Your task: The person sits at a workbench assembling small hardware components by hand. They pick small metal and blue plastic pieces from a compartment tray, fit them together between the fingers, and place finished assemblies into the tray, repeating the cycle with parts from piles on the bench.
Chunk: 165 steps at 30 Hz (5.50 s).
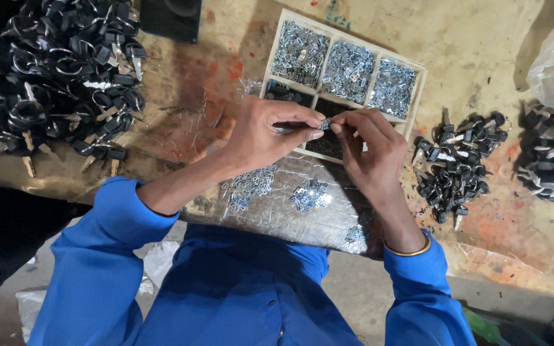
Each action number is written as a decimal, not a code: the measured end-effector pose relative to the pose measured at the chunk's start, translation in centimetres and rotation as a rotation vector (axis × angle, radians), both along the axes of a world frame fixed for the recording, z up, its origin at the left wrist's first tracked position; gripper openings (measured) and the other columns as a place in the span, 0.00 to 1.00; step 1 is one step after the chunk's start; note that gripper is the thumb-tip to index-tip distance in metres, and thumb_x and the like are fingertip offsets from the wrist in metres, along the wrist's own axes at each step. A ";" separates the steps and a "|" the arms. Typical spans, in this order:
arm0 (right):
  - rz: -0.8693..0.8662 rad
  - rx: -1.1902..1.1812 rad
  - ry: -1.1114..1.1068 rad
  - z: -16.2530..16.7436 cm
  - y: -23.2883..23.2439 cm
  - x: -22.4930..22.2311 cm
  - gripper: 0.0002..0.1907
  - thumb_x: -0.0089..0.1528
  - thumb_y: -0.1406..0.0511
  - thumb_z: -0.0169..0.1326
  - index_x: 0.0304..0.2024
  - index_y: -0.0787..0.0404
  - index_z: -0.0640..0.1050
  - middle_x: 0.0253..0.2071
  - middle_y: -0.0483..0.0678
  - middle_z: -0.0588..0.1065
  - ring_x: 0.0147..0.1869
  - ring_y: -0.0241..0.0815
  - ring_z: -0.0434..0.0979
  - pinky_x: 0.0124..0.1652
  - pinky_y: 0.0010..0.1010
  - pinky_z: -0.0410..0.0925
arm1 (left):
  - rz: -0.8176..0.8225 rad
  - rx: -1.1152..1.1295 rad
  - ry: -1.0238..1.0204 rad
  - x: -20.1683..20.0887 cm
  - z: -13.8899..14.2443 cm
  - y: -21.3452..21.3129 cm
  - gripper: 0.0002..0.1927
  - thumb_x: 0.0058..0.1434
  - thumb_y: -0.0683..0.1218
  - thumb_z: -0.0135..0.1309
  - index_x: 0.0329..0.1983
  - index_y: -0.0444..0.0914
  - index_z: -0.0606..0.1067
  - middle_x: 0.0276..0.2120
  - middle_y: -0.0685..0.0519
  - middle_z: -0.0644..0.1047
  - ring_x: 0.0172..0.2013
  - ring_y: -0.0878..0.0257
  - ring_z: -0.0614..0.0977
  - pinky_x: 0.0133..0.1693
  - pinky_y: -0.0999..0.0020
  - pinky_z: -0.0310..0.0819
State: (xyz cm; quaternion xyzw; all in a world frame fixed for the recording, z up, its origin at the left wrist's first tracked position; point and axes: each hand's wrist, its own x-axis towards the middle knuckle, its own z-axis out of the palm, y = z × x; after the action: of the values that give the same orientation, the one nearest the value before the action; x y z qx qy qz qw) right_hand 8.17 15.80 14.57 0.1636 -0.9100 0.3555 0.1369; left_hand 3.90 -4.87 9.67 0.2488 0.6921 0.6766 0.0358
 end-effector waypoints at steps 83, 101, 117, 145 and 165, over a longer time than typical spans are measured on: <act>-0.400 0.334 -0.045 -1.2 4.4 22.0 0.13 0.58 0.64 0.71 0.44 0.58 0.84 0.50 0.48 0.76 0.58 0.50 0.69 0.58 0.44 0.61 | 0.094 -0.032 -0.160 20.2 3.4 -4.4 0.08 0.60 0.34 0.64 0.41 0.32 0.79 0.43 0.46 0.84 0.46 0.61 0.87 0.49 0.71 0.82; -0.234 0.284 -0.257 -2.2 -1.2 23.4 0.32 0.53 0.43 0.67 0.53 0.50 0.79 0.69 0.51 0.66 0.78 0.62 0.52 0.72 0.59 0.44 | 0.184 -0.076 -0.312 25.8 -2.1 -4.8 0.12 0.59 0.36 0.65 0.47 0.33 0.81 0.45 0.48 0.85 0.39 0.66 0.87 0.30 0.77 0.77; -0.073 -0.132 -0.190 -3.0 -2.8 25.3 0.08 0.58 0.71 0.65 0.39 0.58 0.82 0.44 0.44 0.82 0.49 0.38 0.80 0.56 0.34 0.60 | 0.237 -0.087 -0.204 26.7 -3.9 -5.0 0.12 0.58 0.38 0.68 0.45 0.36 0.82 0.45 0.49 0.85 0.28 0.72 0.82 0.24 0.78 0.69; -0.124 0.351 -0.195 -1.1 -12.0 20.6 0.20 0.63 0.58 0.64 0.58 0.50 0.81 0.67 0.53 0.67 0.74 0.56 0.56 0.68 0.57 0.46 | 0.344 0.074 -0.267 28.3 -3.6 -11.2 0.11 0.64 0.31 0.58 0.49 0.29 0.79 0.51 0.42 0.82 0.37 0.61 0.88 0.37 0.73 0.84; -0.138 -0.279 -0.331 -2.0 -12.4 23.2 0.12 0.60 0.71 0.66 0.45 0.60 0.79 0.39 0.42 0.81 0.42 0.35 0.80 0.53 0.28 0.63 | 0.268 0.059 -0.279 28.4 -3.5 -10.3 0.11 0.63 0.33 0.61 0.50 0.30 0.80 0.51 0.44 0.83 0.37 0.64 0.88 0.36 0.75 0.83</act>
State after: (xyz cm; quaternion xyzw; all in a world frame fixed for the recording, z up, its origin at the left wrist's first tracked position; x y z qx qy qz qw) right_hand 31.39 3.45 12.61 0.0198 -0.8712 0.4896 0.0308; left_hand 32.28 -15.17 6.20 0.0594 0.6872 0.7233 0.0338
